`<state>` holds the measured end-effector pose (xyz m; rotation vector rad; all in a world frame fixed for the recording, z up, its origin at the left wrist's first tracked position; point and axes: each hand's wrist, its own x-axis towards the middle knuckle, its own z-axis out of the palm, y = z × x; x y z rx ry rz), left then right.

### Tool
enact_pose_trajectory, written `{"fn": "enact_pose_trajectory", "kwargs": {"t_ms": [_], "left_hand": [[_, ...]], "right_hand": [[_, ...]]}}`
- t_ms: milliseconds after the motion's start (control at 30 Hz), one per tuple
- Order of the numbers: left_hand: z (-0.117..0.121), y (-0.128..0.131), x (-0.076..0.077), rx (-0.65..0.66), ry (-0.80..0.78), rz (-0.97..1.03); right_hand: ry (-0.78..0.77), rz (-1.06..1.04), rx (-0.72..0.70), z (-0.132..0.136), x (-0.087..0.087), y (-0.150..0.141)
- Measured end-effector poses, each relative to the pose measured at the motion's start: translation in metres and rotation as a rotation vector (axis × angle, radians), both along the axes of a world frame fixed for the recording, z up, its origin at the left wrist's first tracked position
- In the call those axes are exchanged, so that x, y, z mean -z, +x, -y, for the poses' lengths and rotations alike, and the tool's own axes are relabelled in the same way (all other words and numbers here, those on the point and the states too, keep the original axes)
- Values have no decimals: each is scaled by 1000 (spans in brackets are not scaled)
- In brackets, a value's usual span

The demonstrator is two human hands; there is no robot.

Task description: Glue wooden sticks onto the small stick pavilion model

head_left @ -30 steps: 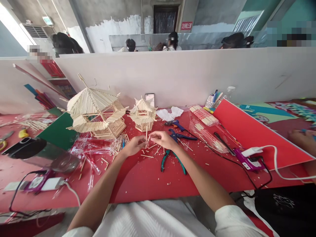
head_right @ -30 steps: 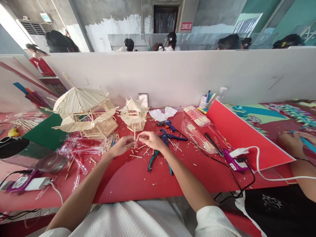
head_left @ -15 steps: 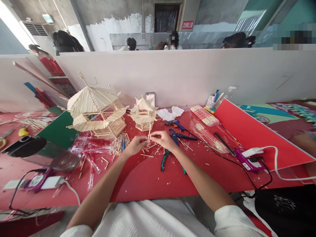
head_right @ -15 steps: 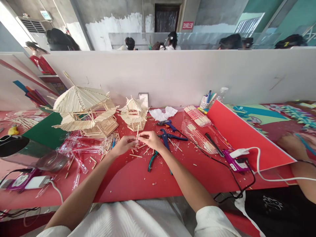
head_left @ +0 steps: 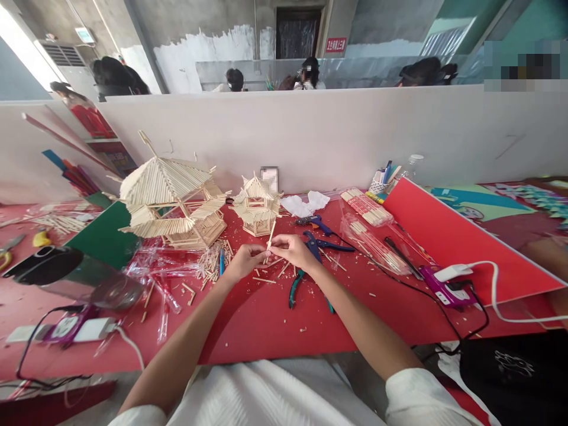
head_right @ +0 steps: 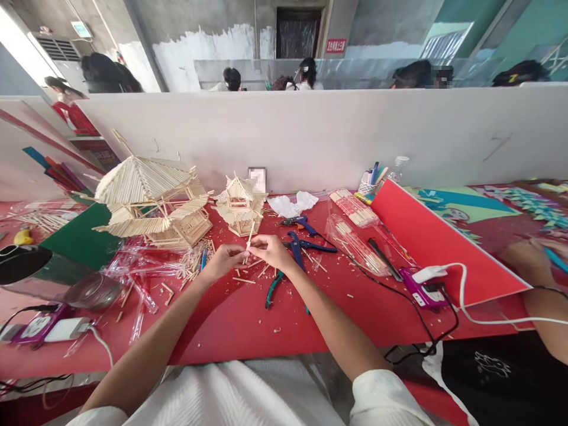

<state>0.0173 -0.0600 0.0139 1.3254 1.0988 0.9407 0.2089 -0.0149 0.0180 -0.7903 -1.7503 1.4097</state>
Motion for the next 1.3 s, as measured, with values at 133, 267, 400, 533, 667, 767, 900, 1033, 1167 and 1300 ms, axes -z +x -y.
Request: {"fn": "enact_pose_trajectory", "kwargs": {"t_ms": [133, 267, 400, 533, 667, 767, 900, 1033, 1167, 1300], "left_hand": [[1, 1, -1, 8, -34, 16], [0, 2, 1, 2, -34, 0], [-1, 4, 3, -53, -33, 16], [0, 6, 0, -83, -59, 40], [3, 7, -4, -86, -82, 56], [3, 8, -4, -81, -75, 50], [2, 9, -3, -86, -84, 45], [2, 11, -3, -95, -93, 26], [2, 11, -1, -93, -103, 15], [2, 10, 0, -91, -100, 10]], "right_hand": [[16, -12, 53, -3, 4, -1], [34, -12, 92, -5, 5, -2], [52, -8, 92, -6, 6, -1], [50, -20, 95, -5, 7, -2], [61, -30, 130, -3, 6, -4], [68, -26, 131, -1, 5, -4], [35, -15, 105, -1, 3, -2], [20, 13, 89, -2, 2, 0], [-2, 21, 69, -2, 2, 0], [-6, 19, 63, -1, 2, -1]]}}
